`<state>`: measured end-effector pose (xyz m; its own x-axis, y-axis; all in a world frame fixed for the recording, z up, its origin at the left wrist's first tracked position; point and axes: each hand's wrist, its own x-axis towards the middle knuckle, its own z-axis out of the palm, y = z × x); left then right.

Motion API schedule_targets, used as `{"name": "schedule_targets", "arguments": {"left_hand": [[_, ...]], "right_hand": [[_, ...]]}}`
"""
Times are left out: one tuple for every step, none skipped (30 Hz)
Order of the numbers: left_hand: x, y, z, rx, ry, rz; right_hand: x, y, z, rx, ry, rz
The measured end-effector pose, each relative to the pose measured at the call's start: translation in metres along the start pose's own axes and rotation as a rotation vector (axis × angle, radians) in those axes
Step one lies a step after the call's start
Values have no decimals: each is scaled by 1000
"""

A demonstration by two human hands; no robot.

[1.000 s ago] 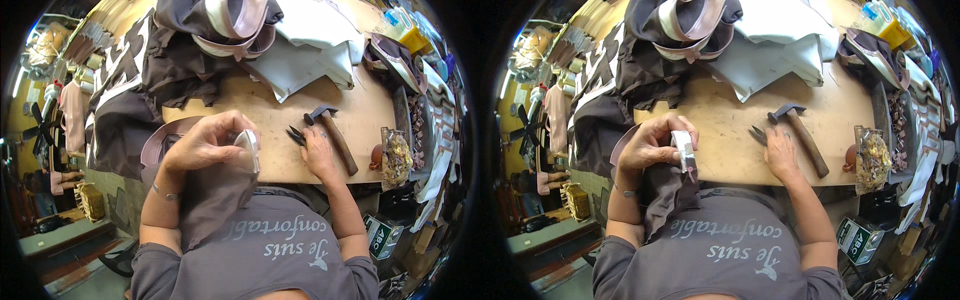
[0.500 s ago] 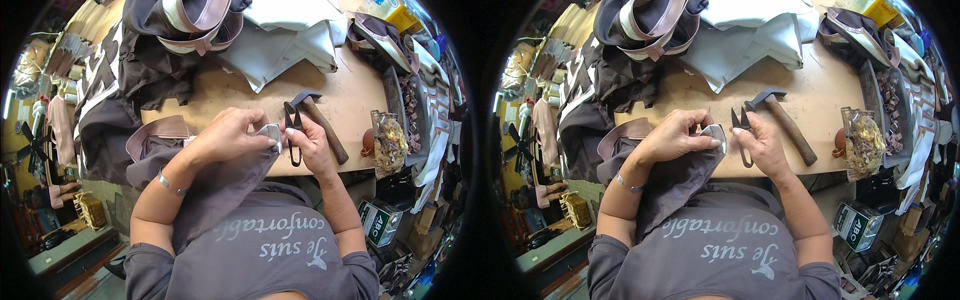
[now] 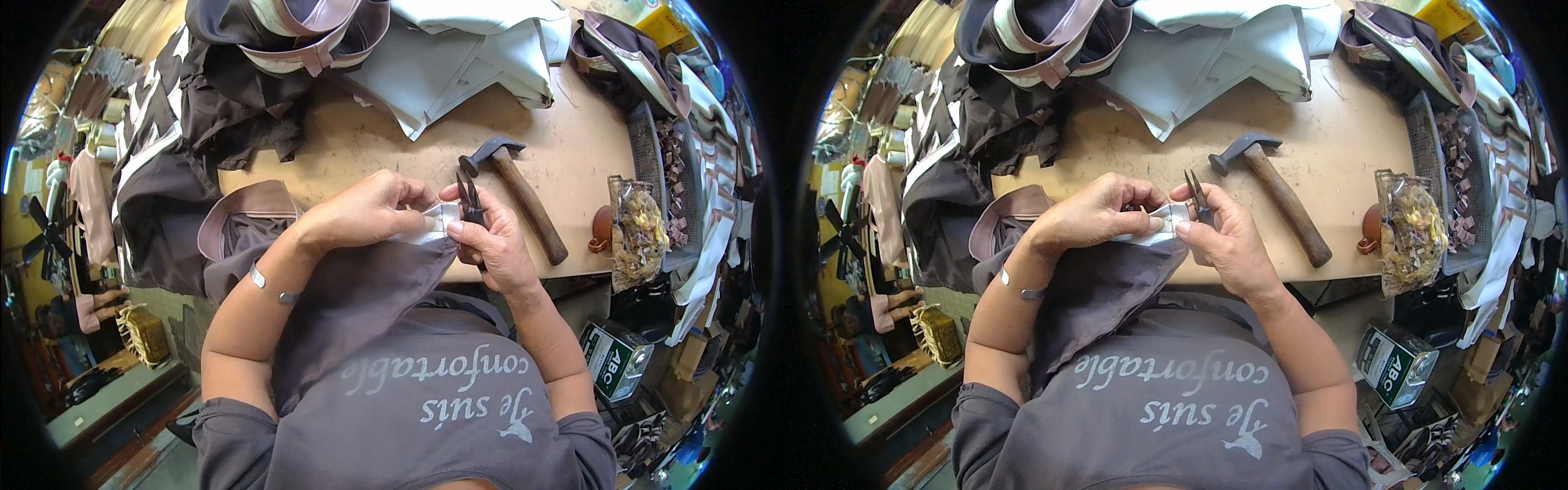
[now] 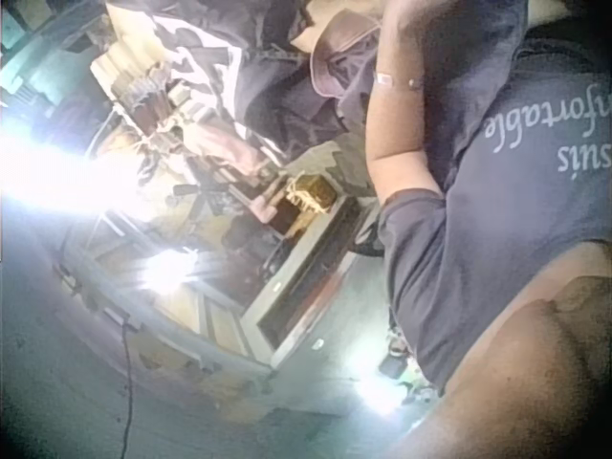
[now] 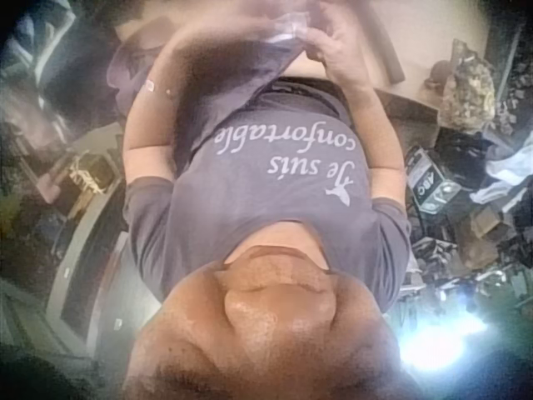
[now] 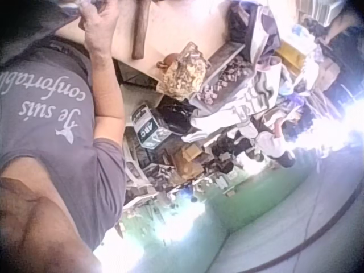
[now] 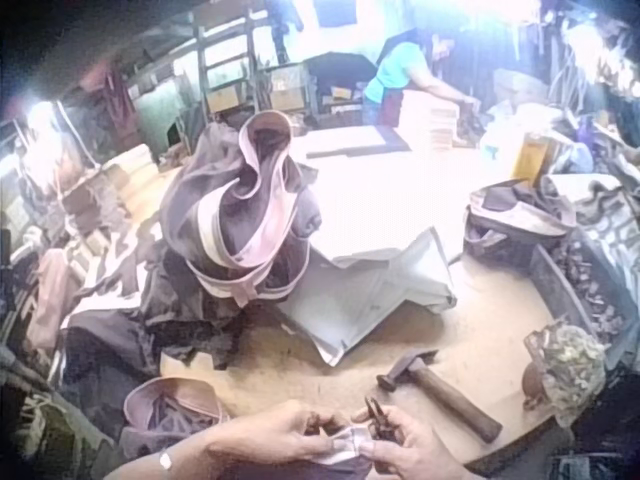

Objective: The person sews a zipper onto a brown fabric bag using a needle and thread. They repeatedly pull the thread through the fabric, secure the stitching, and use a hammer to tap the zipper area. The person also uses scissors to cut the thread and adjusts the bag's position on the table.

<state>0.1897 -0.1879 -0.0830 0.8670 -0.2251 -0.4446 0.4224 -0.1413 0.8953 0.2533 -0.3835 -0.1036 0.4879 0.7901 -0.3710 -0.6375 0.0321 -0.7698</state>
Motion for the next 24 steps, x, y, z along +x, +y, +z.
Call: {"name": "schedule_targets", "arguments": {"left_hand": [[0, 0, 0, -35, -8, 9], [0, 1, 0, 24, 9, 7], [0, 1, 2, 82, 24, 4], [1, 2, 4, 140, 39, 1], [0, 3, 6, 120, 56, 1], [0, 4, 9, 99, 76, 2], [-1, 5, 10, 78, 95, 4], [-2, 6, 11, 121, 110, 11], [-2, 7, 11, 164, 128, 17], [-2, 7, 12, 207, 146, 24], [-2, 7, 13, 228, 161, 29], [-2, 7, 14, 251, 172, 34], [-1, 7, 15, 273, 183, 39], [0, 6, 16, 275, 184, 47], [1, 5, 17, 277, 184, 56], [1, 4, 17, 280, 183, 64], [2, 4, 18, 283, 184, 68], [2, 5, 19, 288, 185, 73], [2, 6, 19, 293, 186, 77], [3, 7, 20, 297, 185, 69], [3, 8, 20, 301, 186, 62], [3, 9, 20, 305, 187, 54], [3, 9, 20, 302, 186, 64], [3, 8, 21, 299, 187, 72]], "right_hand": [[0, 1, -1, 45, -16, 17], [0, 1, 0, 29, 0, 8], [0, 1, 2, 13, 18, -2], [0, 2, 3, -2, 36, -12], [-1, 4, 1, 28, 22, -20], [-2, 7, -3, 57, 7, -28], [-4, 8, -7, 85, -8, -36], [-7, 7, -11, -31, -34, -15], [-10, 8, -13, -109, -22, 1], [-13, 10, -15, -187, -10, 17], [-17, 12, -15, -265, 1, 32], [-19, 11, -14, -243, 4, 63], [-20, 11, -15, -254, -2, 42], [-21, 12, -15, -265, -8, 21], [-21, 12, -15, -275, -13, 0], [-21, 11, -14, -319, -13, 6], [-21, 9, -12, -363, -14, 12], [-21, 8, -10, -405, -16, 17], [-21, 8, -10, -433, 0, 27], [-21, 8, -10, -460, 16, 36], [-20, 8, -10, -488, 31, 46], [-20, 8, -9, -478, 36, 54], [-20, 7, -9, -467, 41, 62], [-19, 7, -8, -456, 45, 71]]}}
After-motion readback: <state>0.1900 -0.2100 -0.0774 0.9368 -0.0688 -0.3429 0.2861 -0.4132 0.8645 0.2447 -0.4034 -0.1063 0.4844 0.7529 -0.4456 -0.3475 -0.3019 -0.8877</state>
